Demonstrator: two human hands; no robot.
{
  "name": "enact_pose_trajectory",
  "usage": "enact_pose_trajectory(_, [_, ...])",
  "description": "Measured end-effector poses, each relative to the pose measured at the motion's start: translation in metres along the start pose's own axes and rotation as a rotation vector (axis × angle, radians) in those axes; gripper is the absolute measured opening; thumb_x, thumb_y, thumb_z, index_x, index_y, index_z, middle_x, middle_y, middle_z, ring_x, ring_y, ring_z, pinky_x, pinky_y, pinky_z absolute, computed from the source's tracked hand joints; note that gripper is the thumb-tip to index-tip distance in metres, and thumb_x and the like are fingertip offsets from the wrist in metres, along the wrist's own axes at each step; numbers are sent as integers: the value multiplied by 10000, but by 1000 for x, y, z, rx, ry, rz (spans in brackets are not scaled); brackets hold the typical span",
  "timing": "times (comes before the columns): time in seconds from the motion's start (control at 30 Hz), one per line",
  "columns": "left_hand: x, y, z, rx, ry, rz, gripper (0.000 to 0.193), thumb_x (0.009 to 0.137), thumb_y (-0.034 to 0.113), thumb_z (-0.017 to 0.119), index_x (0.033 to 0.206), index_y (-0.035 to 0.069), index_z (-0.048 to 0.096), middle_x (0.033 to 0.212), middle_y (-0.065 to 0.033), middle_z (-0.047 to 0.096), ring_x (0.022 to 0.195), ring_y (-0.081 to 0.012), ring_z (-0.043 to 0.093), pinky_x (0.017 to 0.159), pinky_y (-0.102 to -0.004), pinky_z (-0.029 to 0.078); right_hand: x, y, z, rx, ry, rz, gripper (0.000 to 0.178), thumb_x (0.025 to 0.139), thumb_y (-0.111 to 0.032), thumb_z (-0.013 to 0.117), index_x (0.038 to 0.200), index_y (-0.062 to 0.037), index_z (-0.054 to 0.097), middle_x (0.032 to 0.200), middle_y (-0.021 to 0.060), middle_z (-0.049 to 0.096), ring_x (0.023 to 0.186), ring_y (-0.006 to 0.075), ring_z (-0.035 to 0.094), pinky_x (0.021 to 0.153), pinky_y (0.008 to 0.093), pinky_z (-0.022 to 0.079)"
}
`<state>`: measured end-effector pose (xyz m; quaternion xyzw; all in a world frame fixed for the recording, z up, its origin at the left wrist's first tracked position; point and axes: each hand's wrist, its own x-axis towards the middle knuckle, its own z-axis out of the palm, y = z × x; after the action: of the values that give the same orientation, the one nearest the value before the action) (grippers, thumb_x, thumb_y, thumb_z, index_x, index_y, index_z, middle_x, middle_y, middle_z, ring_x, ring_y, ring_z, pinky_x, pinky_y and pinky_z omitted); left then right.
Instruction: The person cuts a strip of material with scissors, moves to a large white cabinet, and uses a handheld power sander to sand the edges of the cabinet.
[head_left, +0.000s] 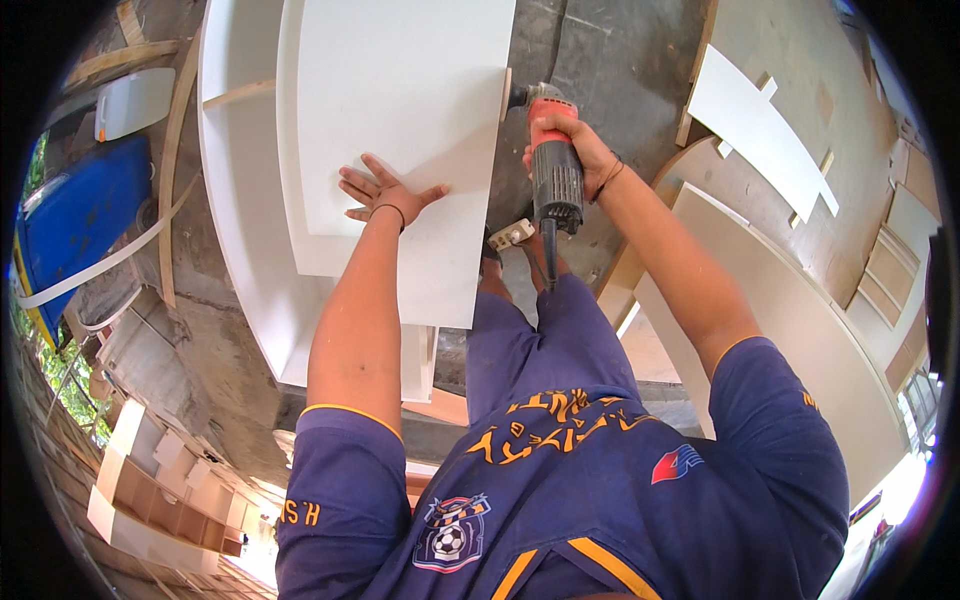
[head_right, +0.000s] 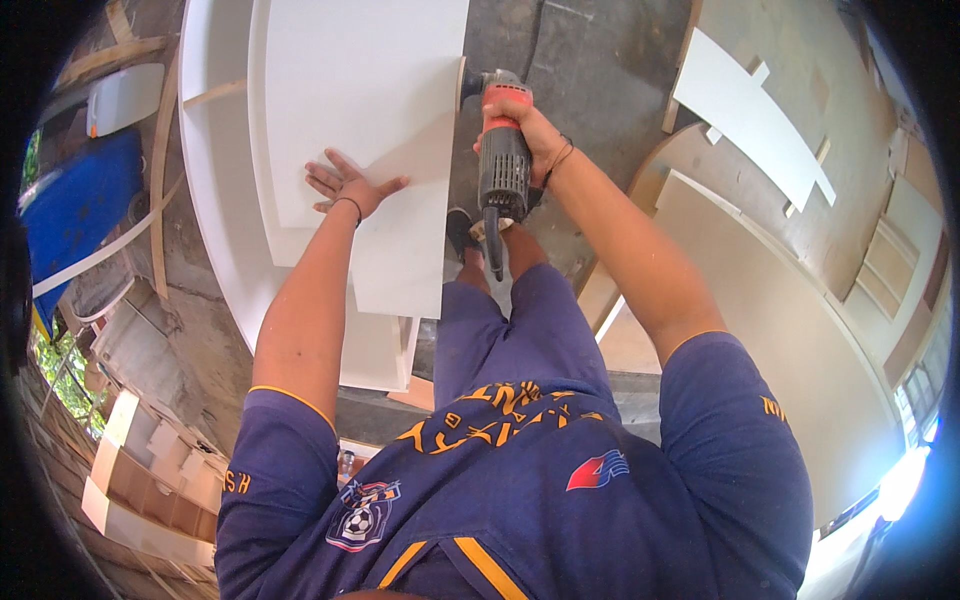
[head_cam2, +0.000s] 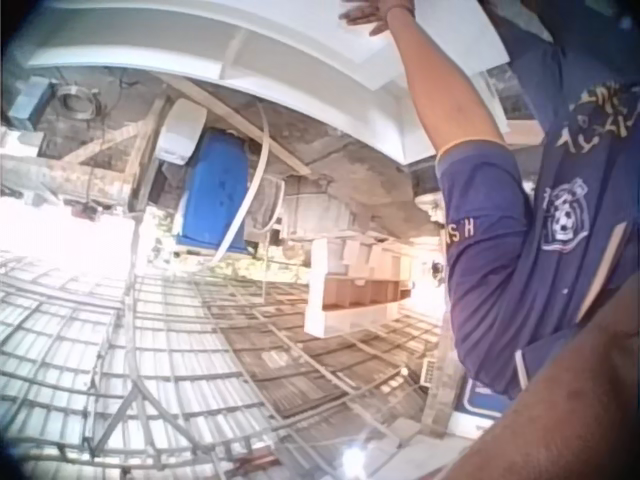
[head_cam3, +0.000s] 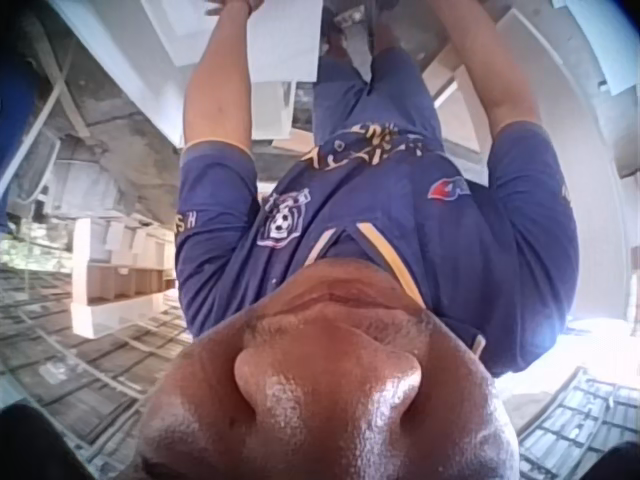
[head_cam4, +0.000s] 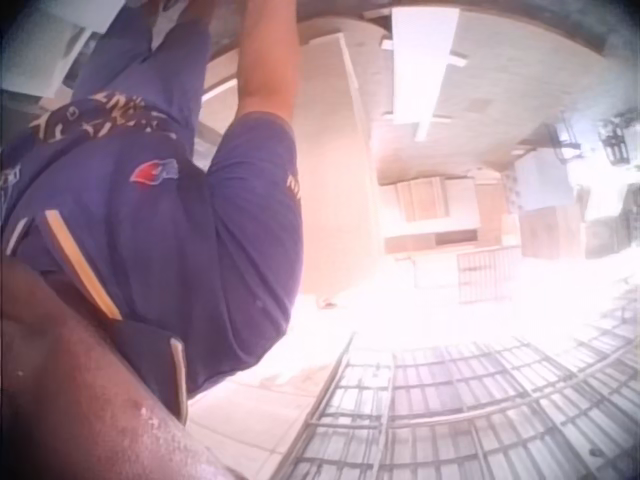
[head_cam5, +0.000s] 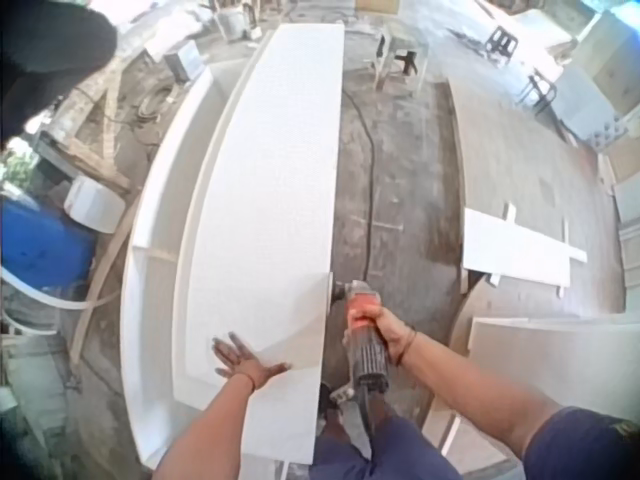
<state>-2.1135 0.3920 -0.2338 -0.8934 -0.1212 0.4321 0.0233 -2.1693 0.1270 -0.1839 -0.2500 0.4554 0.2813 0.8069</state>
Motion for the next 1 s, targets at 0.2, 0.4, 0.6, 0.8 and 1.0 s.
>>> enact_pose_trajectory(0.2, [-6,-14,7,-11,12,21,1472,471,751,695,1365,96,-274,1399,-248,-311,1310,-367,-292,1012,-650,37,11,-31,8,-68,-35,-89,495,721,-264,685,1026,45,447,824,151,583,702,239,633,608,394,565])
enact_pose_trajectory(0.4, [-5,2,-21,-8,-8,17,1455,495,756,677,1356,86,-285,1395,-254,-314,1308,-375,-290,1018,-643,36,22,-110,33,-90,-93,-184,522,712,-281,691,1029,41,429,813,170,581,681,249,627,609,387,563])
enact_pose_trajectory(0.6, [-25,-13,-36,-15,-30,32,1457,493,755,679,1358,82,-280,1396,-251,-314,1309,-376,-287,1020,-641,36,-43,-96,47,-131,-87,-221,460,734,-324,669,952,41,494,767,155,613,598,242,626,564,346,560])
enact_pose_trajectory(0.8, [-35,-2,-63,-39,-35,32,1469,487,746,691,1353,78,-289,1397,-248,-314,1313,-376,-279,1019,-643,33,-82,-72,47,-24,-39,-73,431,734,-315,659,937,37,516,766,149,612,580,242,621,546,356,553])
enact_pose_trajectory(1.0, [-44,18,-101,-84,-61,24,1463,498,746,684,1353,45,-274,1397,-261,-305,1307,-385,-286,1006,-659,24,-102,-97,65,39,-7,39,395,730,-290,662,935,10,505,777,134,597,648,236,630,571,390,556])
